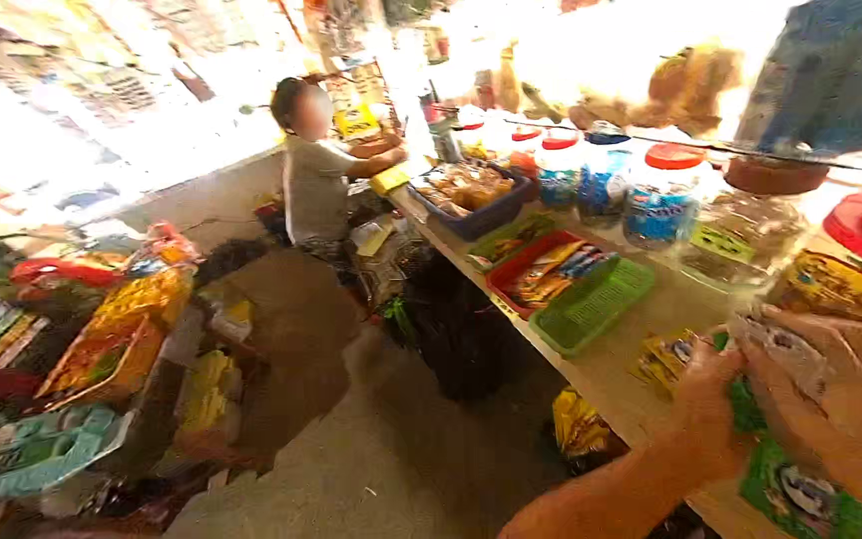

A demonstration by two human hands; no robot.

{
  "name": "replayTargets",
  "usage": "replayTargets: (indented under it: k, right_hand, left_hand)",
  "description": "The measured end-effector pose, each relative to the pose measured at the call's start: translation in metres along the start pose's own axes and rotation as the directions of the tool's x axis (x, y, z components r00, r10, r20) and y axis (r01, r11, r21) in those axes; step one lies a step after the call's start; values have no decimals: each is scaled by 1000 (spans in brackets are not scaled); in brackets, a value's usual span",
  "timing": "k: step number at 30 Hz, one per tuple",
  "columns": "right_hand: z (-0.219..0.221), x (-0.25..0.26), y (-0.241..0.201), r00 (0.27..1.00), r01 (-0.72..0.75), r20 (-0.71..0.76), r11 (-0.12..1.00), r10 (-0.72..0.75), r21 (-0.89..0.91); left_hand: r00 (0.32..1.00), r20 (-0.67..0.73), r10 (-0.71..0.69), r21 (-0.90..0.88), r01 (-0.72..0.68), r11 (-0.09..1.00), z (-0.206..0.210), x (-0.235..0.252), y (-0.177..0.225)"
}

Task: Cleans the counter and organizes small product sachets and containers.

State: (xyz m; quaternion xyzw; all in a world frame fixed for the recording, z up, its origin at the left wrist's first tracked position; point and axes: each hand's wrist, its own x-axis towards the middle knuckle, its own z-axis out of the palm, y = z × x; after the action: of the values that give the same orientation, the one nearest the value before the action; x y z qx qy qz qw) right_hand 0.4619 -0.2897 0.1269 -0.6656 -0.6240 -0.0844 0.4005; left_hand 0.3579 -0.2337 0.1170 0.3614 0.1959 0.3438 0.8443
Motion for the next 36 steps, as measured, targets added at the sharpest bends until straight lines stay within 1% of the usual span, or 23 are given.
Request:
replayTargets:
  k: [3, 5, 7, 9, 10, 12, 13, 14, 16, 18, 20, 24, 27, 28, 30, 32, 34, 36]
  right_hand:
    - [6, -9, -17, 999, 45, 12, 998, -46, 43]
    - [13, -14, -21, 995, 102, -28, 992, -100, 76]
    - [16, -14, -21, 988, 131, -98, 988, -122, 84]
    - [9, -8, -18, 981, 139, -152, 984, -122, 111]
    - [6, -5, -14, 980, 129, -168, 980, -103, 152]
    - [3, -1, -7, 984, 64, -178, 954, -12, 294]
    - [3, 0, -6, 985, 26, -169, 936, 36, 350]
    - [3, -1, -7, 986, 17, -160, 929, 46, 370]
    - [4, -8, -13, 989, 93, -142, 940, -48, 327]
    - [6, -15, -28, 989, 129, -108, 948, -102, 291]
    - [9, -20, -33, 989, 128, -107, 937, -98, 324]
    - [1, -14, -25, 985, 144, -146, 915, -94, 377]
    - [-6, -10, -19, 994, 60, -104, 902, -17, 427]
    - [-6, -9, -18, 995, 63, -103, 904, -21, 423]
    - [-6, -10, -18, 990, 119, -112, 933, -86, 341]
    - [-8, -13, -25, 987, 148, -97, 955, -127, 259]
    - [-8, -17, -33, 993, 113, -72, 964, -98, 241]
    - [-5, -20, -34, 995, 86, -62, 973, -74, 212]
  left_hand:
    - [996, 40, 76, -59, -73, 996, -5, 1, 6]
    - [984, 93, 154, -75, -147, 986, -10, 5, 10]
    - [966, 117, 230, 2, -232, 973, -8, -3, 12]
    - [937, 126, 327, 133, -342, 930, -1, -16, 4]
    - [918, 148, 369, 190, -392, 900, 0, -23, -1]
    - [890, 202, 408, 266, -451, 852, 4, -36, -6]
    - [873, 230, 430, 284, -483, 828, 6, -39, -6]
    - [855, 259, 450, 297, -514, 805, 6, -38, -5]
    - [825, 282, 490, 328, -563, 759, 3, -32, 1]
    - [821, 233, 521, 349, -570, 744, 1, -26, 10]
    - [801, 210, 561, 341, -598, 726, 2, -28, 14]
    - [781, 272, 562, 388, -623, 679, 7, -43, 4]
    - [740, 324, 590, 394, -672, 627, 7, -51, -12]
    - [733, 332, 594, 392, -680, 620, 7, -50, -11]
    - [746, 317, 586, 409, -665, 625, 9, -46, -1]
    - [779, 255, 573, 391, -625, 676, 10, -39, 7]
    - [804, 191, 563, 375, -590, 716, 8, -32, 9]
    - [808, 137, 573, 381, -577, 723, 6, -29, 3]
